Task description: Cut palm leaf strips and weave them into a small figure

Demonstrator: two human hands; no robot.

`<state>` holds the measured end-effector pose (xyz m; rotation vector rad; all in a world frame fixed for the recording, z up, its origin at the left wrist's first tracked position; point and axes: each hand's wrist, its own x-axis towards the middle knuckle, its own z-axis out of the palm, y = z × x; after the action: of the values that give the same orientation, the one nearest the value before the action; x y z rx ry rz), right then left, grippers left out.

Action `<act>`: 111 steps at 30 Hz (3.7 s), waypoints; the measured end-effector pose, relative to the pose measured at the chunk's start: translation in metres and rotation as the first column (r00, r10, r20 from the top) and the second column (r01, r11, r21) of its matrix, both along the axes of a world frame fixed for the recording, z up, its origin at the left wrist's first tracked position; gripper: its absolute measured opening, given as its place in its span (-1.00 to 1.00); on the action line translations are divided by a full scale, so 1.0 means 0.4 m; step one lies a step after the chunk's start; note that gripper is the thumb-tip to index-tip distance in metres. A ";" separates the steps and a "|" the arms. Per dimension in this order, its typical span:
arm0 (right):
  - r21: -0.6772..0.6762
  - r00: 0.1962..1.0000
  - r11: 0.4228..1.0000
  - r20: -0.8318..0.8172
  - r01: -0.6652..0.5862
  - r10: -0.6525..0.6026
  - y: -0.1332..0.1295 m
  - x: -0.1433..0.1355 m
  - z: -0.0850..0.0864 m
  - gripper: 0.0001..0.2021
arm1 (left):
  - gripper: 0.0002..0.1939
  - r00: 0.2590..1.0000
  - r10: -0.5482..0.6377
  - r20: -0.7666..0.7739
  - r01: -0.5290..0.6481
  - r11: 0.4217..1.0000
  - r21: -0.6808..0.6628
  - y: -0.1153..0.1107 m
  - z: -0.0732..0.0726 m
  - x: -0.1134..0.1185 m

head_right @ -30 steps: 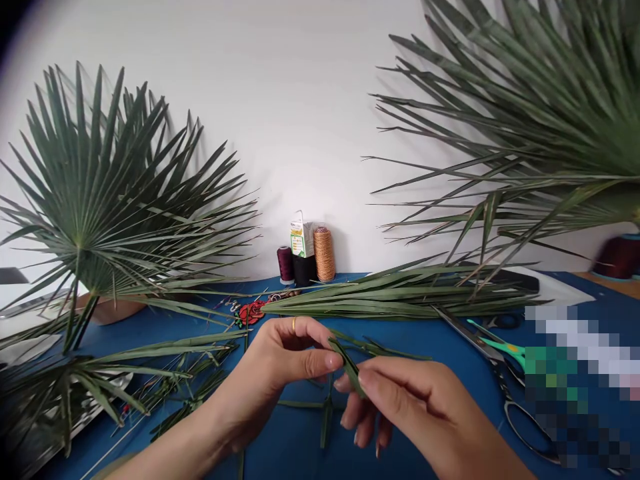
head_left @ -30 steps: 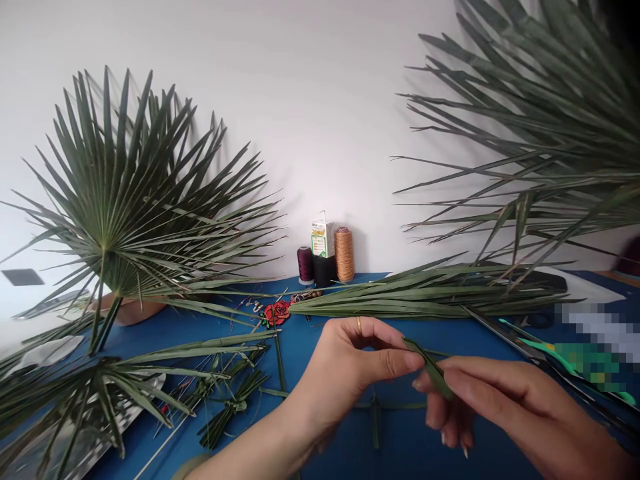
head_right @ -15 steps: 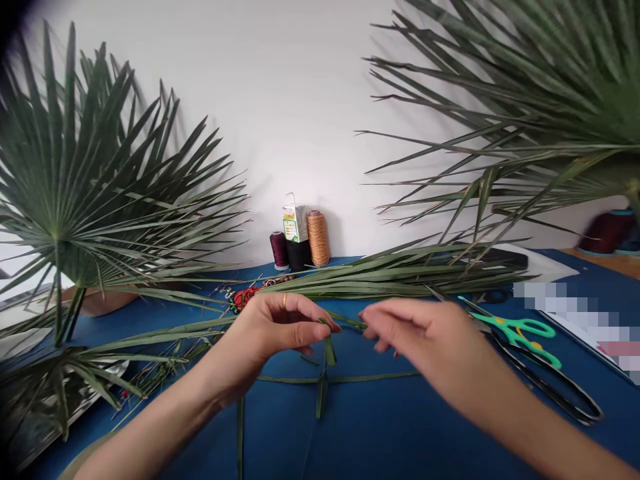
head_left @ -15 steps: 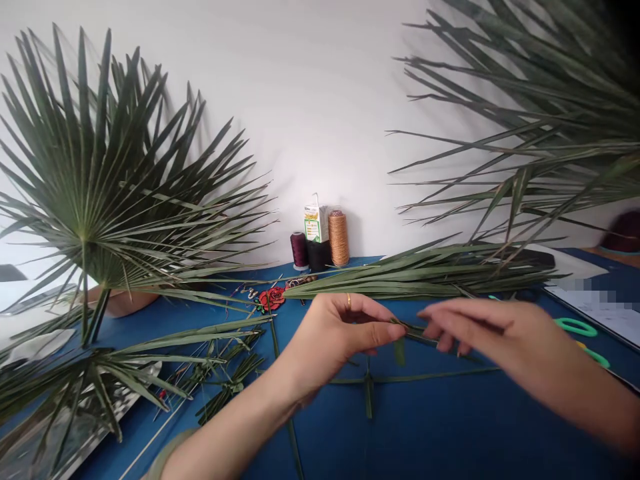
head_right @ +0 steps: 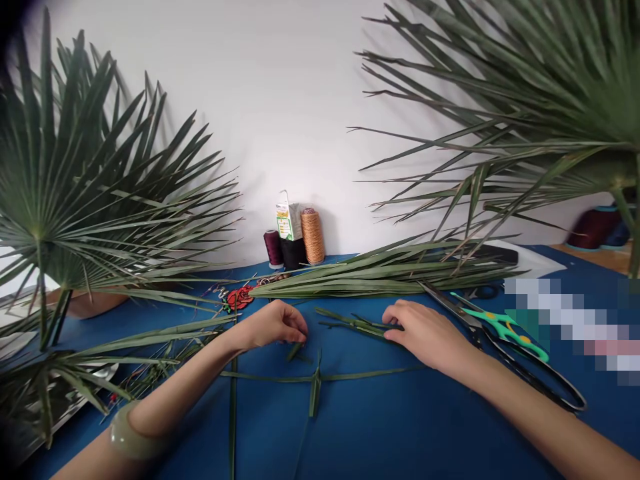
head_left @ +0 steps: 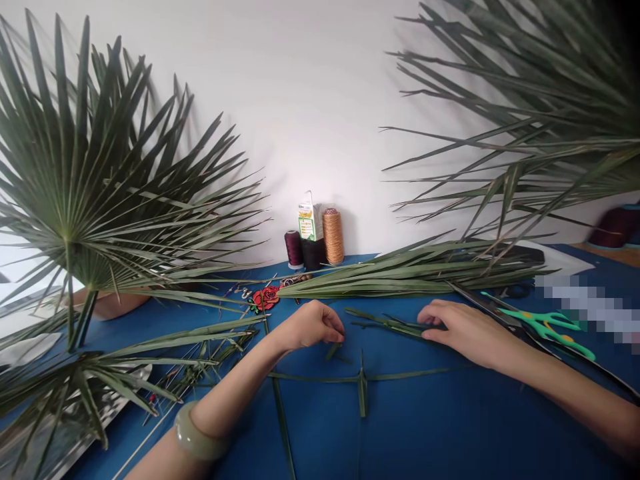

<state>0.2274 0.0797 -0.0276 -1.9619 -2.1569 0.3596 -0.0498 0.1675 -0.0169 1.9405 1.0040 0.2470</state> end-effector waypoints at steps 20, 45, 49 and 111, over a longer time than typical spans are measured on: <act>-0.159 0.884 0.985 -0.468 -0.060 -0.022 -0.001 0.039 0.052 -0.74 | -0.69 0.985 0.077 0.157 -0.063 0.994 -0.089 -0.001 0.001 0.004; 0.687 0.802 0.550 0.080 -0.475 0.592 -0.126 -0.173 0.086 -0.78 | -0.75 0.648 0.425 0.632 -0.056 0.854 -0.517 -0.176 0.082 0.089; 0.635 0.773 0.615 -0.045 -0.467 0.633 -0.124 -0.178 0.085 -0.85 | -0.77 0.648 0.411 0.642 -0.057 0.866 -0.497 -0.179 0.081 0.092; 0.098 0.535 0.922 -0.835 0.376 -0.129 -0.091 -0.124 0.082 -0.63 | -0.85 0.437 0.438 0.786 -0.185 0.898 -0.398 -0.181 0.114 0.079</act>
<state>0.1778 0.0435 0.0052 -1.4612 -1.2057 0.7112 -0.0181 0.0951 0.0286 1.0744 0.6189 1.1457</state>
